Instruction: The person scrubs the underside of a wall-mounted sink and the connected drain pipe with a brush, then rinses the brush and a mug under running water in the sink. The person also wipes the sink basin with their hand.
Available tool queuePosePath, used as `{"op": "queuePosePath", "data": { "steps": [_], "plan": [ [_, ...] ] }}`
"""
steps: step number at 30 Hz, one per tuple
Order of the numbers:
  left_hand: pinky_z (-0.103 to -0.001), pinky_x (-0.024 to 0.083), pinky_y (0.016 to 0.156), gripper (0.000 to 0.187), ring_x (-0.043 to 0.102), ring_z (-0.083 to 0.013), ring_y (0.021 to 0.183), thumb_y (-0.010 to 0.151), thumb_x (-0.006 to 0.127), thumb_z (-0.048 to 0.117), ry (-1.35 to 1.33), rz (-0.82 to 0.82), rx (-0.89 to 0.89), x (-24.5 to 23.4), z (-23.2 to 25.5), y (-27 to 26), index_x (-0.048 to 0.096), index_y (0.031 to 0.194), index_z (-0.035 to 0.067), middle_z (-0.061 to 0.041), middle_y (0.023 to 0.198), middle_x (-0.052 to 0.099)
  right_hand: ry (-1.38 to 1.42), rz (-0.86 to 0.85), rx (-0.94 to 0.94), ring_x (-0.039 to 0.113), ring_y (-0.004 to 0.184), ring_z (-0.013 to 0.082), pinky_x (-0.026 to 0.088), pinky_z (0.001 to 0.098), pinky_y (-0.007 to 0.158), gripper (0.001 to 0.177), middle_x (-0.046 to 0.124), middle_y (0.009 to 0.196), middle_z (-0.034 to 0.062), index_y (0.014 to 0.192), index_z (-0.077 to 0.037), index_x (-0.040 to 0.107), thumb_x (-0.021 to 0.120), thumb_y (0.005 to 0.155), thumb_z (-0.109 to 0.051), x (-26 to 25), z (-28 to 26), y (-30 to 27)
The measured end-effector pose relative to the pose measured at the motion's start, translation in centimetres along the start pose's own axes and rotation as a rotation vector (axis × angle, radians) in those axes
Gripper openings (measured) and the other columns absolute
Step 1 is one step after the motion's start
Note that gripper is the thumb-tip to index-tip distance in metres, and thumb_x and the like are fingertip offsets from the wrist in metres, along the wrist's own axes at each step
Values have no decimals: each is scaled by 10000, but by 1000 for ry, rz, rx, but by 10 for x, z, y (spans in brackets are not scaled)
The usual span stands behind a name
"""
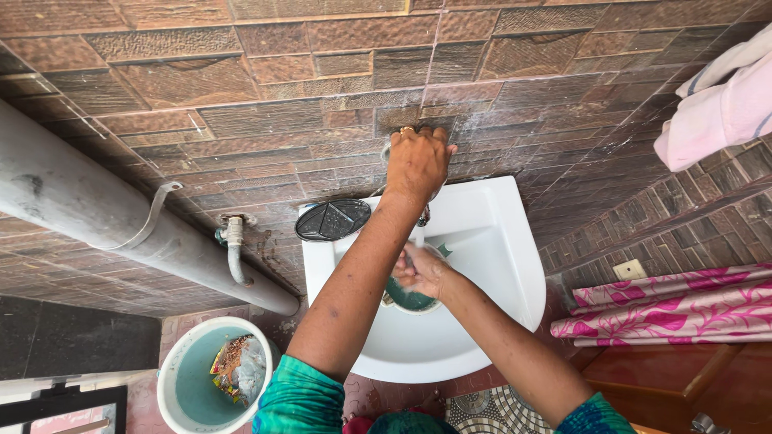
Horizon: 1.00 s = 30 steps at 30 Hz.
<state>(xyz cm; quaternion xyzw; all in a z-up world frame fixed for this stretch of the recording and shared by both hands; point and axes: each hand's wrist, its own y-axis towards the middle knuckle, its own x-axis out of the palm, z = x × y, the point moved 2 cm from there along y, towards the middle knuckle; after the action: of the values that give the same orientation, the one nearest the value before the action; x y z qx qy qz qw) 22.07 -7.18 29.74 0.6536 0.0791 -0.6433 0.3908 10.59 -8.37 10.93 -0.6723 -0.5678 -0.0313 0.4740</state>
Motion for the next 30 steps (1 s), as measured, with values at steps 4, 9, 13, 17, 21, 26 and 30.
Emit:
{"op": "queuePosePath", "data": {
  "steps": [4, 9, 13, 17, 21, 26, 30],
  "plan": [
    [-452, 483, 822, 373, 673, -293, 906, 1003, 558, 426, -3, -50, -11, -4, 2, -1, 689, 1032, 79, -112, 949, 722, -366, 250, -237, 396, 472, 92, 293, 262, 400, 445, 469, 639, 23, 763, -66, 492, 556, 1078, -375, -13, -11, 13],
    [-459, 483, 825, 382, 672, -295, 904, 1011, 541, 426, -11, -61, -17, -6, 2, -1, 685, 1030, 74, -117, 942, 721, -1213, 43, -808, 545, 897, 185, 534, 424, 798, 328, 595, 1017, 75, 1263, -50, 503, 466, 1036, -284, -36, -6, 44],
    [-462, 486, 826, 361, 671, -304, 906, 1014, 539, 405, -15, -30, -11, -8, 2, -3, 686, 1013, 75, -118, 953, 723, -1502, -245, -1060, 432, 1381, 342, 271, 533, 1188, 424, 516, 1399, 197, 1391, -38, 489, 600, 1040, -249, -52, -21, 50],
    [-476, 483, 828, 352, 669, -311, 895, 1015, 531, 387, -31, -28, -15, -7, 1, -2, 682, 1005, 69, -133, 943, 720, -1790, -90, -517, 182, 1591, 295, 95, 528, 1340, 472, 317, 1608, 165, 1423, -65, 442, 493, 1139, -439, -75, -55, 30],
    [-488, 475, 831, 337, 659, -333, 918, 1001, 542, 379, -63, 29, -13, -6, 2, -3, 686, 981, 75, -139, 944, 720, -2158, 349, -619, 20, 1563, 256, 30, 512, 1247, 780, 124, 1704, 57, 1622, -142, 154, 412, 1006, -544, -75, -98, -37],
    [-483, 467, 847, 326, 630, -330, 967, 999, 538, 363, -60, 39, -14, -8, 4, -7, 692, 992, 76, -137, 977, 710, -2099, 727, -386, -47, 1563, 274, 8, 475, 1263, 837, -31, 1701, 125, 1610, -156, 45, 387, 992, -605, -96, -100, -74],
    [-484, 461, 861, 311, 611, -332, 1008, 986, 543, 353, -84, 51, -20, -12, 4, -9, 699, 1002, 85, -128, 1011, 704, -2083, 879, -821, 135, 1535, 466, 143, 576, 1196, 895, 161, 1611, 339, 1537, 39, 219, 497, 904, -530, -107, -57, -80]
  ]
}}
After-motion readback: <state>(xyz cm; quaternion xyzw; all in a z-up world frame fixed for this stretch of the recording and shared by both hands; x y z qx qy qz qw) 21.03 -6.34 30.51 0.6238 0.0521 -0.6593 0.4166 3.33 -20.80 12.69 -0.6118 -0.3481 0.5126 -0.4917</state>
